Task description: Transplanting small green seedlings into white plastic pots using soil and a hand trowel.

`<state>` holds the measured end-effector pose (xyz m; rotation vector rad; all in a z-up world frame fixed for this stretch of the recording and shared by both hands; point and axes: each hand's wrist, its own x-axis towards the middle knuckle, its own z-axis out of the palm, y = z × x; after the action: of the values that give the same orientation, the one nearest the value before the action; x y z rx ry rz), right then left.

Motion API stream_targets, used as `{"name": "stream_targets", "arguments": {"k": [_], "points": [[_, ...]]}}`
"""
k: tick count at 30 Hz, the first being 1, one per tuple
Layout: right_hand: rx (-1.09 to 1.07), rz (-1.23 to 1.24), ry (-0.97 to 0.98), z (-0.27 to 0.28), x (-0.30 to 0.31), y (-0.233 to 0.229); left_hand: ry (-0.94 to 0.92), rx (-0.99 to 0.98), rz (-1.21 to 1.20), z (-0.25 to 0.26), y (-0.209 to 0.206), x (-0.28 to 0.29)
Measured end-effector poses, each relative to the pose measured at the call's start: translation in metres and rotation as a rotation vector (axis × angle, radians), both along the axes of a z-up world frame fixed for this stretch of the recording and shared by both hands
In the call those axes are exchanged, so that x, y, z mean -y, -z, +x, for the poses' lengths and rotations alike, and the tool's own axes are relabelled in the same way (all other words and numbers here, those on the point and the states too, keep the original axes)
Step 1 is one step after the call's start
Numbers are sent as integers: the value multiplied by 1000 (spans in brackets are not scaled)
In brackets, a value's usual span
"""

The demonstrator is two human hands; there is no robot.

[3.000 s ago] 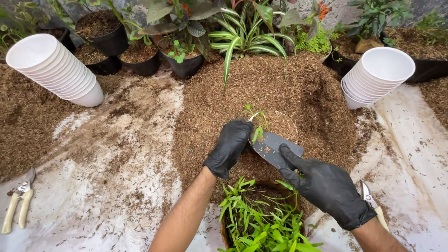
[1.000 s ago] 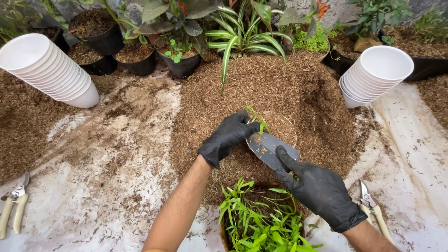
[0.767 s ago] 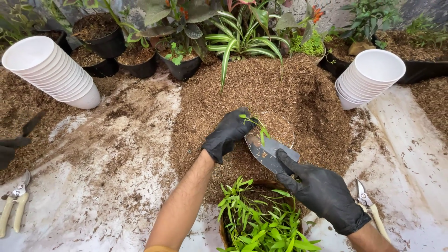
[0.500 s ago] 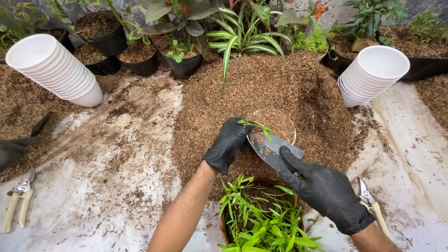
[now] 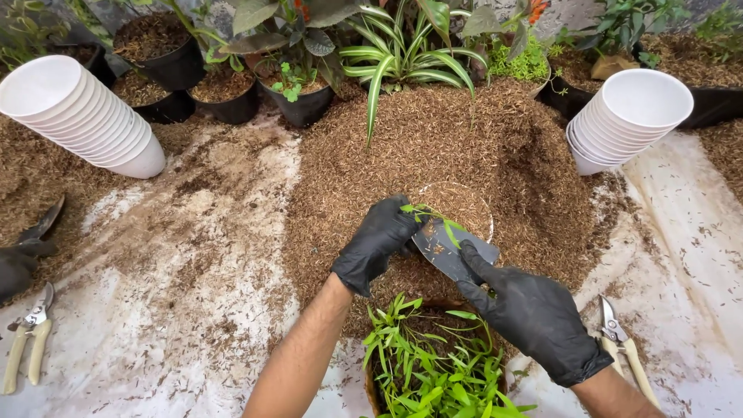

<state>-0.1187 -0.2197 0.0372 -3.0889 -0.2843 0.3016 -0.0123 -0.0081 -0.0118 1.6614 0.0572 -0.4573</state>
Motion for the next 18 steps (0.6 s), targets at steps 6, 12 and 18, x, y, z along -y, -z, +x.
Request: {"name": "stream_targets", "arguments": {"k": [6,12,18], "points": [[-97,-30,2,6,-1,1,10,-22,47,1,-7,-3],[-4,49,22,0,2,4,21,-30,110,14,-32,1],[-21,99,37,-13,9,2,93,84,294,42,-21,8]]}}
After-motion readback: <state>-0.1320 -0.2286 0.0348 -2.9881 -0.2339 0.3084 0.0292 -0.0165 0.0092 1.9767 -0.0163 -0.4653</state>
